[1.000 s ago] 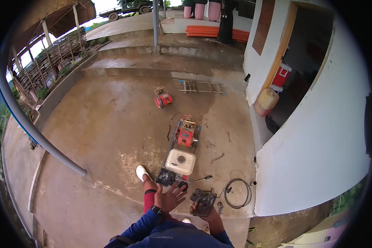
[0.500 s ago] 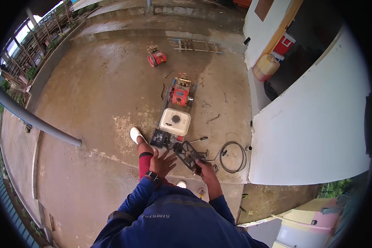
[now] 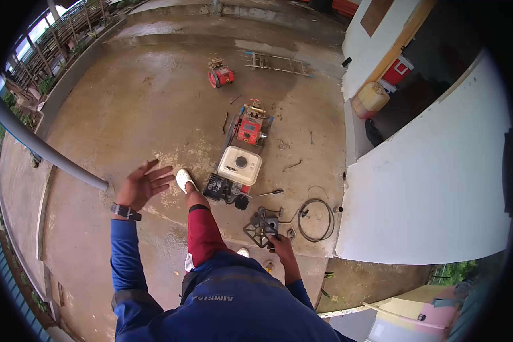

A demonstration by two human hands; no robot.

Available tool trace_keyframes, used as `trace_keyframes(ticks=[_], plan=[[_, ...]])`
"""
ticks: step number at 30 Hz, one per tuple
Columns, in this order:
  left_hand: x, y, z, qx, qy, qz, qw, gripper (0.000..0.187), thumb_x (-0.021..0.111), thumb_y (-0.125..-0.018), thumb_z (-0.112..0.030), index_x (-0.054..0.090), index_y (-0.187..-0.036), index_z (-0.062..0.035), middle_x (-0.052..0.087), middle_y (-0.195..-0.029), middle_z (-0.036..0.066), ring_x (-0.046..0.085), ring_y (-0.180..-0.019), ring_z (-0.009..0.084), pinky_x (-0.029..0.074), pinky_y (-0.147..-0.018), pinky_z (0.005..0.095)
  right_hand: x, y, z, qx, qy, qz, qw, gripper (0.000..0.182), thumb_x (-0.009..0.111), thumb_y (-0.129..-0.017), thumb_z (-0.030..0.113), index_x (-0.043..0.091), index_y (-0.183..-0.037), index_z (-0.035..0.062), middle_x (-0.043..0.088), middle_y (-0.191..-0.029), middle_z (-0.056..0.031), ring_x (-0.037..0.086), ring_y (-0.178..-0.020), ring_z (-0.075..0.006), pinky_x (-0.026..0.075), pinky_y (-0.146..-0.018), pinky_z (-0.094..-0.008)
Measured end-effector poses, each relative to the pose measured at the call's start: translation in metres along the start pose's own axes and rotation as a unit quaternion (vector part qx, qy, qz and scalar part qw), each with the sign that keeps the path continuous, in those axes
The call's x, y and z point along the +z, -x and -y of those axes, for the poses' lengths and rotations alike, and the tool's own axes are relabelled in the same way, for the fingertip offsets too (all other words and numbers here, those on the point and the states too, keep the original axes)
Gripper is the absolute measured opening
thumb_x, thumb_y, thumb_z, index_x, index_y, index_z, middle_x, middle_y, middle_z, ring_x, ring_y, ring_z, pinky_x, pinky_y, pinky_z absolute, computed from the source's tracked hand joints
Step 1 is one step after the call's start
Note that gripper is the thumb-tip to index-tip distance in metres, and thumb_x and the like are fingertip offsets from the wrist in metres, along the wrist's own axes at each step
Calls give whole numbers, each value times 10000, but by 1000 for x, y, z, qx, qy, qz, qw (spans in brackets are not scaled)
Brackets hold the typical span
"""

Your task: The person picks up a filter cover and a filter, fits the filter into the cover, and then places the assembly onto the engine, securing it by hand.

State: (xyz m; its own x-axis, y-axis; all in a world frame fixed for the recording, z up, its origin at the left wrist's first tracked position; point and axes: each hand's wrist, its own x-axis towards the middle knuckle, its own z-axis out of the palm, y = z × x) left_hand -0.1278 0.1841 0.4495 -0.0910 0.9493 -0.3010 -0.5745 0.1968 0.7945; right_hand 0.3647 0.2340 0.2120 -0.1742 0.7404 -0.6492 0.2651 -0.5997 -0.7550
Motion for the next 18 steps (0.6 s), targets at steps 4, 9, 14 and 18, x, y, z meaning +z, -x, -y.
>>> trace_keyframes(ticks=[4, 9, 14, 18], plan=[[2, 134, -268, 641, -482, -527, 282, 458, 513, -1028, -241, 510, -1382, 49, 576, -1371, 205, 552, -1286, 366, 416, -1103, 481, -34, 2, -24, 12, 28, 10, 999, 278, 697, -947, 293, 683, -982, 18, 693, -816, -61, 667, -696, -157, 541, -614, -308], [67, 192, -274, 825, -387, -246, 331, 714, 716, -919, -448, 458, -1488, -104, 346, -1579, 99, 507, -1323, 312, 577, -937, 415, -41, 16, 16, 14, -41, 27, 999, 291, 668, -973, 278, 653, -1101, 17, 712, -939, -81, 691, -842, -174, 564, -713, -327], [112, 0, -42, 408, -410, -175, 797, 505, 459, -1077, -366, 481, -1427, -2, 673, -1178, 123, 631, -1102, 205, 481, -951, 346, 2, 29, 70, -84, -83, 91, 989, 298, 657, -980, 265, 679, -1168, 35, 707, -1054, -61, 676, -928, -160, 564, -757, -317], [59, -72, 237, 65, -372, -1, 926, 610, 510, -1018, -536, 585, -1264, 17, 726, -888, 121, 721, -782, 217, 566, -713, 310, 39, 30, 79, -111, -46, 117, 986, 271, 671, -976, 215, 690, -1149, 7, 716, -994, -40, 681, -883, -144, 554, -765, -293]])
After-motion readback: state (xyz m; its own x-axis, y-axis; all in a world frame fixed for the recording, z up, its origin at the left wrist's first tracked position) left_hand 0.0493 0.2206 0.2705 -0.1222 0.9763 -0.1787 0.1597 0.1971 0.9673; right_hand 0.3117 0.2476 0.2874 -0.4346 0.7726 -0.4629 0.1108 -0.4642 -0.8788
